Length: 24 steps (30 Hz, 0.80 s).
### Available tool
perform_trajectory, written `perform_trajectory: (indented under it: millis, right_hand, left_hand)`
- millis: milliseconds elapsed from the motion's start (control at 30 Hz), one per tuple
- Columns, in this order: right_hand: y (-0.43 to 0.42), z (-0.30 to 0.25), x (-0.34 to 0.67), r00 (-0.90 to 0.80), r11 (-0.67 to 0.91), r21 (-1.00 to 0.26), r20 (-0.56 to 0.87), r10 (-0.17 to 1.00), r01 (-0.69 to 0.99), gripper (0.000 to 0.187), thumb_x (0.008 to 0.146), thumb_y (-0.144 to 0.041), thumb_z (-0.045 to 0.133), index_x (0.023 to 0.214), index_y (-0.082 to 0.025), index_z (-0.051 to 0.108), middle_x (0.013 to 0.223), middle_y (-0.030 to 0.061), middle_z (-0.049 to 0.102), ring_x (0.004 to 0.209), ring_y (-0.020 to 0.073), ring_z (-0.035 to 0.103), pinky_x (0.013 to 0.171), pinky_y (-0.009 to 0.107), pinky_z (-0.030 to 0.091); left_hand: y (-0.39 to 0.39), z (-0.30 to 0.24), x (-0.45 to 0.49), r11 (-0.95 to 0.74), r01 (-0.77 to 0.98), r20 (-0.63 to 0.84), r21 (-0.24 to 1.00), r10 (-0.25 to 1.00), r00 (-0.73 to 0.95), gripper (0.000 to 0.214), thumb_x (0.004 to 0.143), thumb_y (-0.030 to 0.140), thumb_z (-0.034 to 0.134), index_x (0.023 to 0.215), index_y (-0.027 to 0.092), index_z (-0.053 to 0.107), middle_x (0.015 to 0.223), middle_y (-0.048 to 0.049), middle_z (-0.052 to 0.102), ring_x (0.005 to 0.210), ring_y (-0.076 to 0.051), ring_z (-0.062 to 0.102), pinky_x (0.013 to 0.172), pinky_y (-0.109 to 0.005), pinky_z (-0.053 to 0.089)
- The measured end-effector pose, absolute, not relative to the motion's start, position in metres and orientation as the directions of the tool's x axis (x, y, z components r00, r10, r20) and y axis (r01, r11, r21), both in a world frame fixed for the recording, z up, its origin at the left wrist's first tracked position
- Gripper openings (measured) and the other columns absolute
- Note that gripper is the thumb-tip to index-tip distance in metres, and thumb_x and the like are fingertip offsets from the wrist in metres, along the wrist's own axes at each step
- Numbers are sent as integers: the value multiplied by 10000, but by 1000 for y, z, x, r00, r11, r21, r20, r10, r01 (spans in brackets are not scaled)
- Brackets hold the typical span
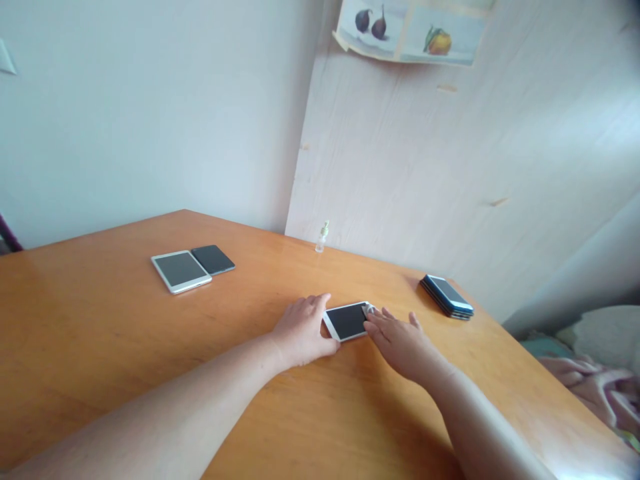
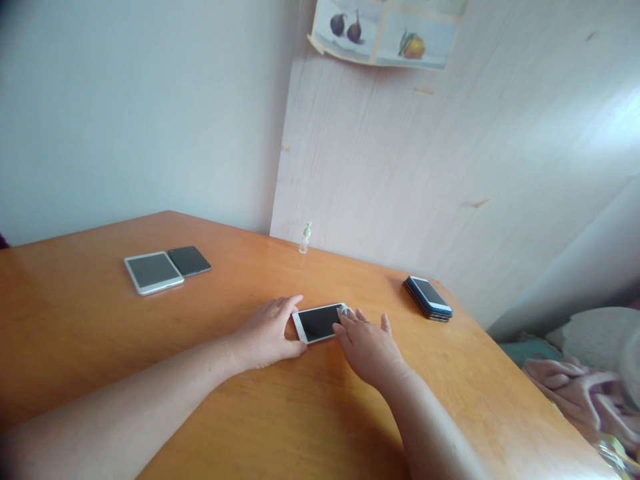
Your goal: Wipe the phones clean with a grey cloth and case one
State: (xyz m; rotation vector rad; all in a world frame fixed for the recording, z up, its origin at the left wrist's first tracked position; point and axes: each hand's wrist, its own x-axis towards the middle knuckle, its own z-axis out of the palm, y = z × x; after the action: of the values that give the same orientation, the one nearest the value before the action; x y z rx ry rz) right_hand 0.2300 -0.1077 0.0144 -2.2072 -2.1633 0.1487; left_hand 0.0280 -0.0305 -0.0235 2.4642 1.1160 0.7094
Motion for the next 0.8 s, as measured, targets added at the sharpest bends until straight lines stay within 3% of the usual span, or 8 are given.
perform_trajectory:
  millis: [67,200,267,400,533,667,800]
  right_hand:
    - [-107,13,229,9,-11,-87,-24,1000,996,500,1004,-391,262,1401,-189,489,1485,115,432,1407,309,325,1113,661,122]
    - [-121,18,204,-295,282,-205,-34,955,937,503,1010,-403,252,1439,-225,445,1488,90,434,1400,241,352,1163,505,185]
    - [-125,21,200,-369,353,-235,-26,929,906,480,1010,-394,261,1434,-269,447,1476,60,458,1386,233,377,1163,493,185]
    - [-113,18,228,-185,189,-153,40,982,970,397,962,-306,381,1286,-264,606,1335,73,606,1229,273,548,1085,475,300]
    - [-92,9,268,40,-15,-196,121,992,981,272,859,-202,489,969,-231,736,1010,72,738,987,238,650,858,324,437]
    - [-80,6,286,271,-131,-481,236,933,867,201,781,-186,532,848,-202,721,837,53,729,817,195,641,706,276,440]
    - [-76,4,290,455,-152,-855,106,884,495,203,761,-197,520,878,-173,684,724,46,695,596,140,572,527,246,409]
  left_hand:
    - [-30,-25,28,-639,594,308,490,764,568,826,656,405,706,1375,145,393,1261,-154,593,1155,-319,559,981,-412,434]
    - [-28,-26,27,-666,582,338,467,743,578,741,689,446,686,1325,144,453,1218,-148,609,1114,-310,571,949,-403,448]
    - [-28,-25,27,-677,580,349,452,733,583,674,701,454,680,1281,161,500,1190,-135,615,1087,-301,577,917,-389,460]
    - [-29,-21,25,-695,582,327,422,716,617,495,697,427,688,1134,208,609,1076,-94,631,1018,-278,591,860,-360,473]
    - [-28,-18,23,-717,577,324,390,694,643,454,703,396,686,1117,213,646,1071,-87,632,1023,-267,590,877,-348,461]
    - [-27,-15,23,-713,571,318,406,697,643,427,731,400,666,1109,201,661,1044,-86,648,1000,-254,597,868,-333,453]
    - [-28,-10,23,-698,533,310,478,702,641,265,830,386,570,1015,230,677,937,-43,662,895,-206,610,784,-293,448]
